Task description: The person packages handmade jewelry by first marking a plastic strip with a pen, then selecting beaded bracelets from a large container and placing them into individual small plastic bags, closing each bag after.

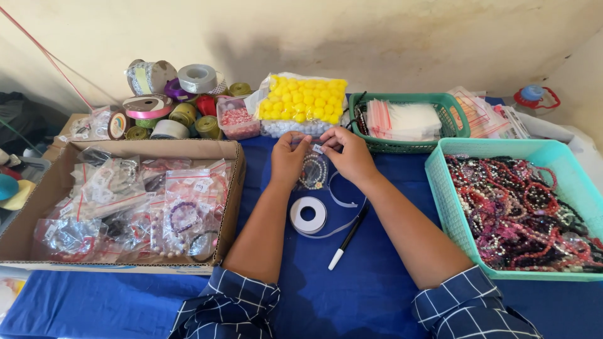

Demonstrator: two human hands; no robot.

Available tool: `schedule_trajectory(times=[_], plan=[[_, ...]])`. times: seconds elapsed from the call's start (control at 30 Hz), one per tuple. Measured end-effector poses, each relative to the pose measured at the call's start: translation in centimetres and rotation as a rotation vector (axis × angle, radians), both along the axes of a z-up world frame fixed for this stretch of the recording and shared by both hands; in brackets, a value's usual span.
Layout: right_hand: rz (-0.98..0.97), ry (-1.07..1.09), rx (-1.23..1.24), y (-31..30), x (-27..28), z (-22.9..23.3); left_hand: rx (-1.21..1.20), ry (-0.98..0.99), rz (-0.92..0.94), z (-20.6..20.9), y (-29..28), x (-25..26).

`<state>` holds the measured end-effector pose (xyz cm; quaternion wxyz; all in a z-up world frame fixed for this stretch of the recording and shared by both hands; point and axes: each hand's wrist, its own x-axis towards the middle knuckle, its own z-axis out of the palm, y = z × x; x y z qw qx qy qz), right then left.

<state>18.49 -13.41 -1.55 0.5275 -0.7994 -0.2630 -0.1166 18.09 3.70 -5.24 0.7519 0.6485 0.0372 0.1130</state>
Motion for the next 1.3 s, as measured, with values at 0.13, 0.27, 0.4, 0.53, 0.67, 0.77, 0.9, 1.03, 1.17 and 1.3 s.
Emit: schedule_trajectory(times=[0.13,0.27,0.4,0.53,0.67,0.77,0.9,1.03,1.17,1.3], plan=[[-0.039,0.03,0.003,0.3,-1.0,1.0,-0.013,-0.176,-0.021,-2.5,0.1,1.6],[-0.09,-0.084,-0.077,0.5,-1.7,1.8,0.018,-0.128,-0.007,-1.5,0.0,0.9],[-0.185,-0.203,-0.195,0.8,-2.5,2.5,0.104,-0.134,-0.002,0.1,-0.1,-0.3],[-0.23,-0.362,-0.265,0.7,-2.8,2.6,0.131,-0.069,-0.048,0.7,-0.2,-0.9],[-0.246,-0.199,-0.201,0.6,-2.0,2.2,0.048,-0.062,-0.044,0.7,-0.3,-1.0],[-0.11,0.057,0.058,0.1,0.5,-0.8,-0.013,-0.056,-0.045,0.4,-0.3,-0.7],[-0.065,0.168,0.244,-0.2,1.6,-2.2,-0.088,-0.101,-0.105,-0.4,-0.2,-0.4],[0.008,0.262,0.307,-0.5,2.4,-2.7,-0.033,-0.009,-0.118,1.0,-0.2,-1.2],[0.039,0.376,0.349,-0.4,2.6,-3.2,-0.043,-0.008,-0.083,0.5,-0.3,-0.9],[0.039,0.354,0.219,0.0,1.9,-2.6,-0.126,-0.001,-0.057,0.3,-0.2,-0.4]])
